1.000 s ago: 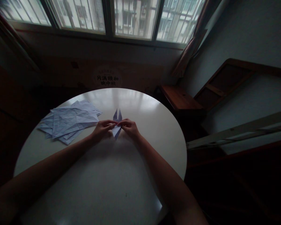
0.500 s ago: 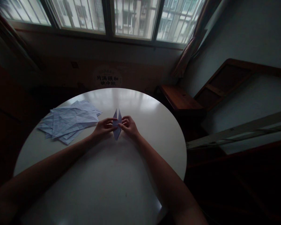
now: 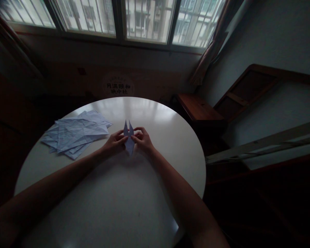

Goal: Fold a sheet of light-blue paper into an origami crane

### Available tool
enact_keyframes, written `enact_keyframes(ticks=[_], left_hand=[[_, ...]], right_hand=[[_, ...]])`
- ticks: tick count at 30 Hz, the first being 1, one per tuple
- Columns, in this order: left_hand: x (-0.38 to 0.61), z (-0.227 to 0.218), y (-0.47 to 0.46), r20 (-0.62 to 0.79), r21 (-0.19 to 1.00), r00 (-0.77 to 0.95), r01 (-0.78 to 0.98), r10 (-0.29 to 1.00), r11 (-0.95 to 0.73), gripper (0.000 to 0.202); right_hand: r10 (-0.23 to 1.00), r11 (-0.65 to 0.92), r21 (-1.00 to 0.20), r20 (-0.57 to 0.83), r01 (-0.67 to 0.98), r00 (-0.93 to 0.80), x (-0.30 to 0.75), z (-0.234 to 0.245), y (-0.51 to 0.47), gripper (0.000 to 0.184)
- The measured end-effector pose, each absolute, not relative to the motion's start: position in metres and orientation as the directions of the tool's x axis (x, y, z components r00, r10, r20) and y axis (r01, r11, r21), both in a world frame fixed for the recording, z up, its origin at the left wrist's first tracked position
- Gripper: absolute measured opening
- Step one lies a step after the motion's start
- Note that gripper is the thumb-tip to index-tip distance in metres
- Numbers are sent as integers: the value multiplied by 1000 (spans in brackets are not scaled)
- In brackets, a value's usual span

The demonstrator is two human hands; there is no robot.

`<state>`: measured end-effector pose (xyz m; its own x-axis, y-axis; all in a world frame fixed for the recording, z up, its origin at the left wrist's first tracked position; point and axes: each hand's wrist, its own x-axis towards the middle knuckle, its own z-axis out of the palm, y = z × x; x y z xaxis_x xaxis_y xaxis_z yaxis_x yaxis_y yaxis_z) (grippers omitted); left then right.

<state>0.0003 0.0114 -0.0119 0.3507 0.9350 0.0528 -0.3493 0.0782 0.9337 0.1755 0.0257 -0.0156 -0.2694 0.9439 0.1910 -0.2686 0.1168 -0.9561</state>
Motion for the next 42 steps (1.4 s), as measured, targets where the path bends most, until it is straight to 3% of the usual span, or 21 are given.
enact_keyframes(ticks=[4,11,23,33,39,42], left_hand=[[2,-10,10,64,930,357,-360,932,74,57],[-1,-7,10,148,948,365,-317,919,-27,58],[-2,-13,13,167,953,382,-297,909,-50,65],[1,-7,9,111,962,398,-273,911,2,66],[0,-8,9,122,962,363,-271,924,-21,67],[0,-10,11,135,953,348,-300,928,-26,69]], right_hand=[[935,105,-964,180,-245,-306,175,-13,24,56],[924,131,-970,195,-204,-330,174,-17,25,57],[912,198,-969,237,-147,-335,176,-21,28,59],[942,120,-964,186,-237,-279,173,-14,24,88],[944,129,-966,189,-222,-271,174,-10,23,89],[945,127,-973,178,-192,-273,174,-10,24,78]])
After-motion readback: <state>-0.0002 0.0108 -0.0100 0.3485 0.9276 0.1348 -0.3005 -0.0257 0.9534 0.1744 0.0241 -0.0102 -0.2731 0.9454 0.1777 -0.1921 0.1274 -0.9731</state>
